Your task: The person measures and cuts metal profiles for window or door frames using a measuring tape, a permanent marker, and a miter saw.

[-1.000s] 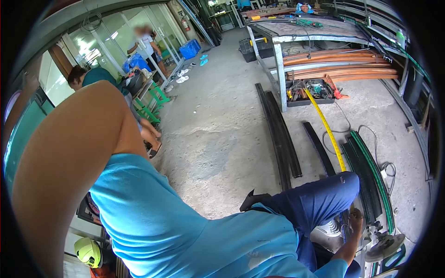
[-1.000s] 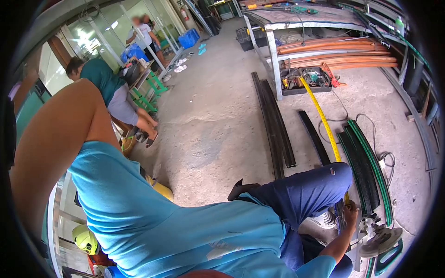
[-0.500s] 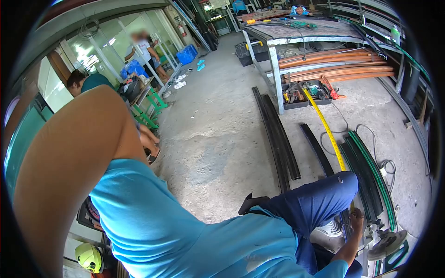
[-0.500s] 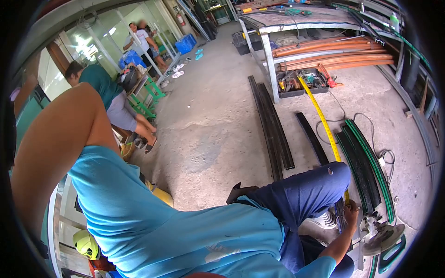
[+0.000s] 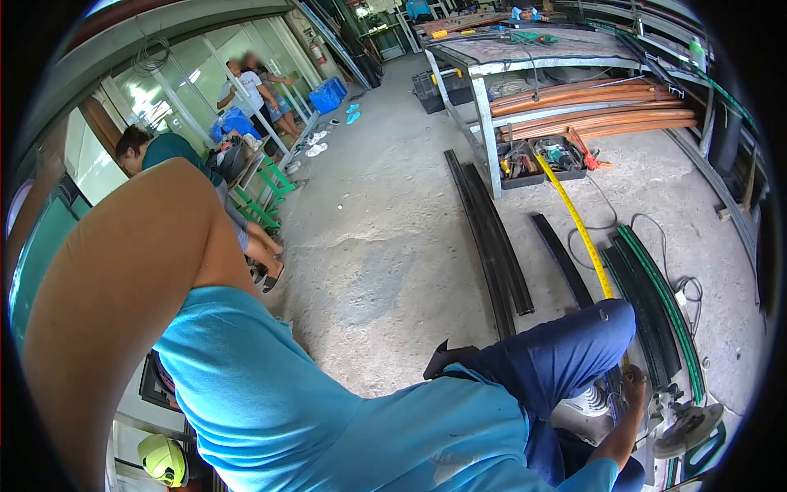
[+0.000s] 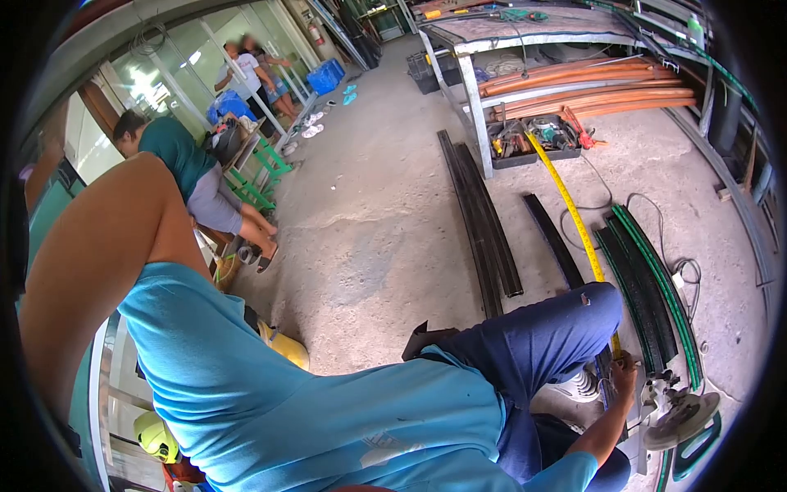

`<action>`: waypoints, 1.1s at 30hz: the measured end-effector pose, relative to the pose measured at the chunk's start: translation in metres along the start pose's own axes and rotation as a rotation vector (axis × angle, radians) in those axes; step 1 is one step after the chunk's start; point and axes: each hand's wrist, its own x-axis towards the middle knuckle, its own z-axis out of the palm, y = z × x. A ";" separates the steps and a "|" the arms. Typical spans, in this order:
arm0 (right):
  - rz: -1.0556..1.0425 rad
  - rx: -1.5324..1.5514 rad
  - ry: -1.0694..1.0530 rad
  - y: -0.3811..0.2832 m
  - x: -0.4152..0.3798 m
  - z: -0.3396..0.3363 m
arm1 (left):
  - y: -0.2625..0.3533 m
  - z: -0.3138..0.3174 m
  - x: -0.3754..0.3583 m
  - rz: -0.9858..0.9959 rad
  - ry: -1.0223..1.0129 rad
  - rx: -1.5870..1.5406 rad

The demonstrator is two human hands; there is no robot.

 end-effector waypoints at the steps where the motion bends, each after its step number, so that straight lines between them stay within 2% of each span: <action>1: -0.021 0.020 0.010 0.000 -0.003 -0.001 | 0.001 -0.001 0.001 0.002 0.003 -0.003; 4: 0.061 0.089 -0.046 -0.001 -0.002 0.000 | 0.002 -0.004 0.004 0.000 0.007 -0.005; 9: -0.022 -0.013 -0.015 0.003 -0.006 -0.002 | 0.017 -0.012 0.008 0.079 0.023 -0.029; 12: -0.017 -0.047 -0.009 0.001 -0.007 0.002 | 0.032 -0.025 0.021 0.258 0.090 -0.045; 14: 0.074 -0.010 -0.051 -0.017 -0.015 -0.009 | 0.006 -0.032 0.018 0.432 0.238 0.063; 15: 0.043 -0.028 0.008 -0.011 -0.018 -0.006 | -0.015 -0.035 0.013 0.504 0.349 0.172; 16: 0.025 -0.075 0.050 0.002 -0.017 -0.002 | -0.045 -0.039 0.004 0.480 0.388 0.134; 17: 0.041 0.025 0.094 0.010 -0.016 0.001 | -0.076 -0.043 -0.003 0.457 0.427 0.095; 18: 0.114 0.005 0.077 0.009 -0.016 -0.001 | -0.113 -0.042 -0.009 0.420 0.497 0.083; 20: 0.082 -0.073 0.106 -0.004 -0.021 -0.007 | -0.223 -0.003 0.000 0.269 0.694 0.072; 22: 0.064 -0.055 0.097 -0.001 -0.020 -0.009 | -0.327 0.059 0.039 0.015 0.808 -0.001; 23: 0.148 -0.057 0.101 -0.023 -0.027 -0.015 | -0.369 0.095 0.067 -0.093 0.790 -0.133; 24: 0.145 -0.149 0.121 -0.036 -0.031 -0.019 | -0.406 0.137 0.095 -0.197 0.859 -0.643; 26: 0.117 -0.128 0.136 -0.036 -0.033 -0.020 | -0.446 0.202 0.145 -0.234 0.657 -0.973; 28: 0.206 -0.109 0.130 -0.055 -0.036 -0.026 | -0.466 0.259 0.179 -0.230 0.478 -1.081; 30: 0.097 -0.013 0.121 -0.011 -0.034 -0.013 | -0.459 0.286 0.210 -0.153 0.264 -1.096; 32: 0.178 -0.040 0.142 -0.021 -0.046 -0.016 | -0.450 0.308 0.241 0.016 0.164 -1.179; 33: 0.219 -0.073 0.155 -0.029 -0.050 -0.020 | -0.444 0.316 0.256 0.091 0.191 -1.122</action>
